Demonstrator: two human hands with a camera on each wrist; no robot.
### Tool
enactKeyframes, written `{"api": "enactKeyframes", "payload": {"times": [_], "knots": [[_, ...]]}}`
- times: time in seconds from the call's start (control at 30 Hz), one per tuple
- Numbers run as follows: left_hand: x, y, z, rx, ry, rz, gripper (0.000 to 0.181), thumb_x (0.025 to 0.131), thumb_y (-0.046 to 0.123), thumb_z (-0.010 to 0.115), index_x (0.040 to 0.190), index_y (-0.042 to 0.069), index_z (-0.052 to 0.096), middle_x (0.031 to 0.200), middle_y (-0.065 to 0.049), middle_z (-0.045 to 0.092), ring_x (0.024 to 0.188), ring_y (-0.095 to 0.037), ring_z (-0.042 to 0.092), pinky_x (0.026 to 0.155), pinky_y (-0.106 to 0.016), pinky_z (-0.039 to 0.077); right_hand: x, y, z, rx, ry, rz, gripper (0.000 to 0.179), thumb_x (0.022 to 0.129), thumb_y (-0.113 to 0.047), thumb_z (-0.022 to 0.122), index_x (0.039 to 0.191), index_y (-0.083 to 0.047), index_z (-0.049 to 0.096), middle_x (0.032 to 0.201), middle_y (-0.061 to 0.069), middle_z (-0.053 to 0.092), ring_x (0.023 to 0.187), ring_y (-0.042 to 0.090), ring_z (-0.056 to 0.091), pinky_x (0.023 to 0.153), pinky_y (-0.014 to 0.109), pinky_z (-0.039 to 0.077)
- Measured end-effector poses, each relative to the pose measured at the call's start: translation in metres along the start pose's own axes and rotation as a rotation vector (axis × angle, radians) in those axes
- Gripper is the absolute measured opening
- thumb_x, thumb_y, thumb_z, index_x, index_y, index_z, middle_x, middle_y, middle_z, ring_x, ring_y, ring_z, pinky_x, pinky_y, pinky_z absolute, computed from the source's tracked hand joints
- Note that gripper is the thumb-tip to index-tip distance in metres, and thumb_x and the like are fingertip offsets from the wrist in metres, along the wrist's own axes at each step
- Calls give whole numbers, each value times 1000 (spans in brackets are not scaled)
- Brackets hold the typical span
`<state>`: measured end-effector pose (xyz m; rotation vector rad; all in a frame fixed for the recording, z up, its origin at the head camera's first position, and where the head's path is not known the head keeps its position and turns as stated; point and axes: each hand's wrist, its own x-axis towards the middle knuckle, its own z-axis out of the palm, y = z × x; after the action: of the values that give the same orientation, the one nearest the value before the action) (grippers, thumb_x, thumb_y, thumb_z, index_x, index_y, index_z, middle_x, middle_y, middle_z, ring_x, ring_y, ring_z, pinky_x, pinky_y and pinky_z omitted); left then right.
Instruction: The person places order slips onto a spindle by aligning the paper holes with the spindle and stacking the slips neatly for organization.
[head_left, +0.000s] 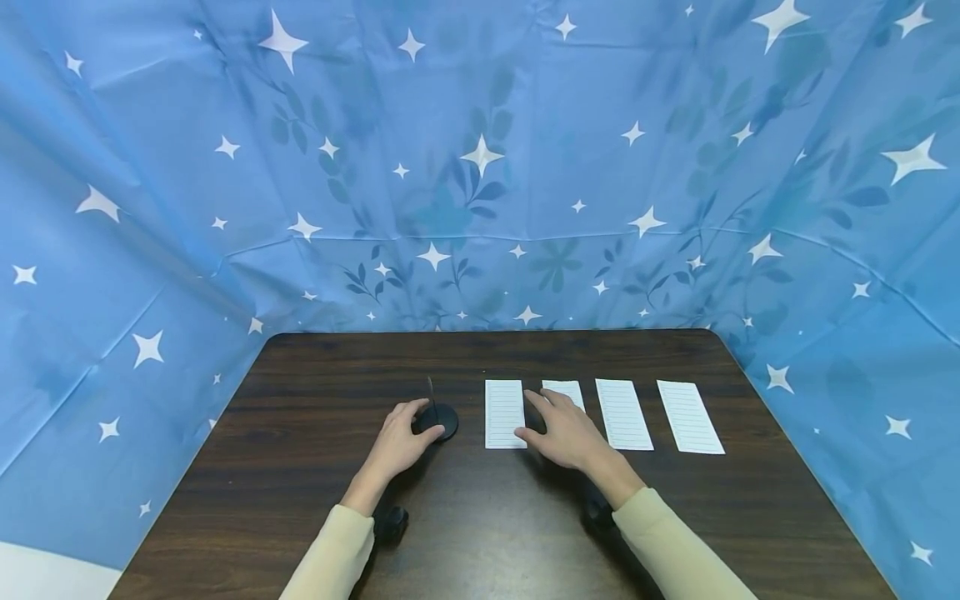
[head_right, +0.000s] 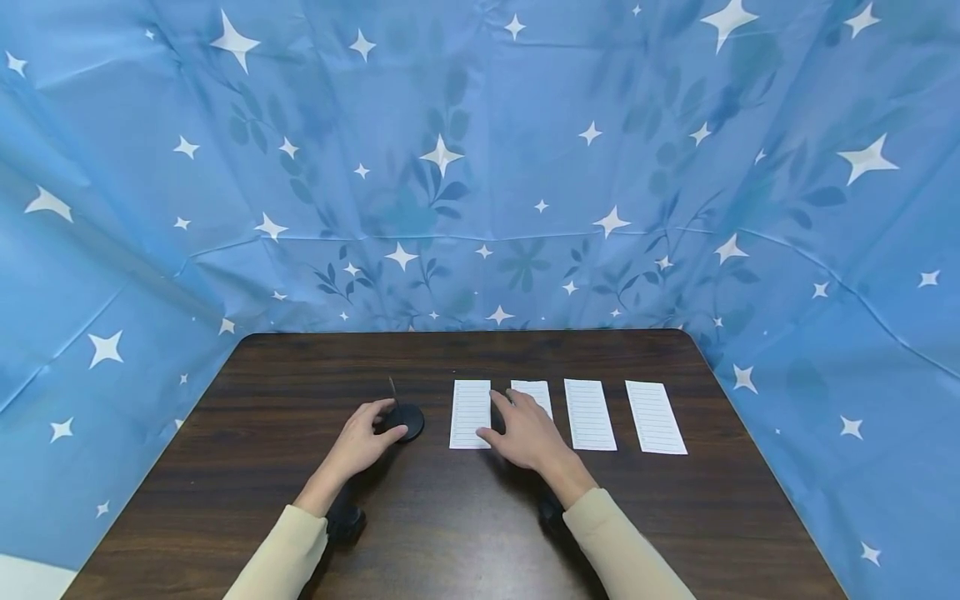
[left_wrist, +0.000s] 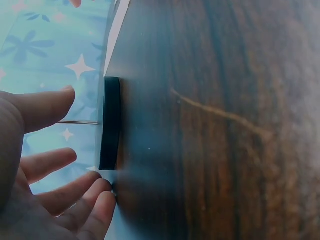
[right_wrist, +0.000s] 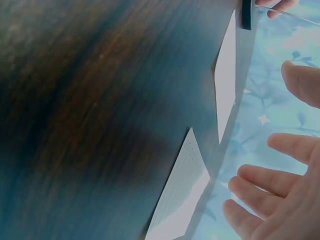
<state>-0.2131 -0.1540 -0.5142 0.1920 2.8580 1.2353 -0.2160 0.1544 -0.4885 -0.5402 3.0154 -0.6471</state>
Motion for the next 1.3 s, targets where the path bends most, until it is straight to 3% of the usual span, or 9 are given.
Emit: {"api": "enactKeyframes", "payload": {"times": [0.2, 0.4, 0.8, 1.13, 1.3], "knots": [[2, -1, 0, -6, -7, -15, 57, 95, 31, 73, 143, 7, 55, 136, -15, 57, 125, -36, 49, 99, -57, 43, 8, -2, 4, -1, -18, 11, 72, 96, -50, 65, 150, -7, 48, 150, 23, 46, 140, 43, 41, 110, 60, 35], [2, 0, -1, -41, -39, -30, 57, 94, 27, 75, 144, 8, 54, 136, -15, 55, 122, -36, 50, 96, -56, 45, 16, -4, 7, -20, -41, -3, 69, 95, -47, 67, 147, -6, 51, 147, 24, 48, 137, 44, 44, 106, 59, 39], [7, -3, 2, 17, -21, -15, 52, 92, 24, 77, 138, 3, 61, 134, -17, 55, 123, -38, 48, 100, -57, 42, 30, -7, 18, -77, -101, 17, 69, 94, -48, 68, 146, -5, 53, 144, 22, 50, 132, 40, 48, 104, 55, 42], [8, -1, 0, 24, -18, -17, 54, 92, 23, 77, 139, 3, 60, 133, -15, 55, 124, -38, 48, 102, -57, 41, 33, -14, 23, -180, -153, 10, 69, 94, -50, 68, 143, -3, 55, 142, 23, 49, 132, 42, 46, 106, 52, 41], [6, -1, 1, 32, -20, -13, 55, 92, 24, 77, 139, 3, 60, 133, -14, 55, 127, -38, 48, 103, -57, 41, 33, -16, 23, -180, -152, 2, 67, 94, -49, 69, 141, -3, 57, 140, 23, 51, 130, 42, 47, 104, 53, 42]]}}
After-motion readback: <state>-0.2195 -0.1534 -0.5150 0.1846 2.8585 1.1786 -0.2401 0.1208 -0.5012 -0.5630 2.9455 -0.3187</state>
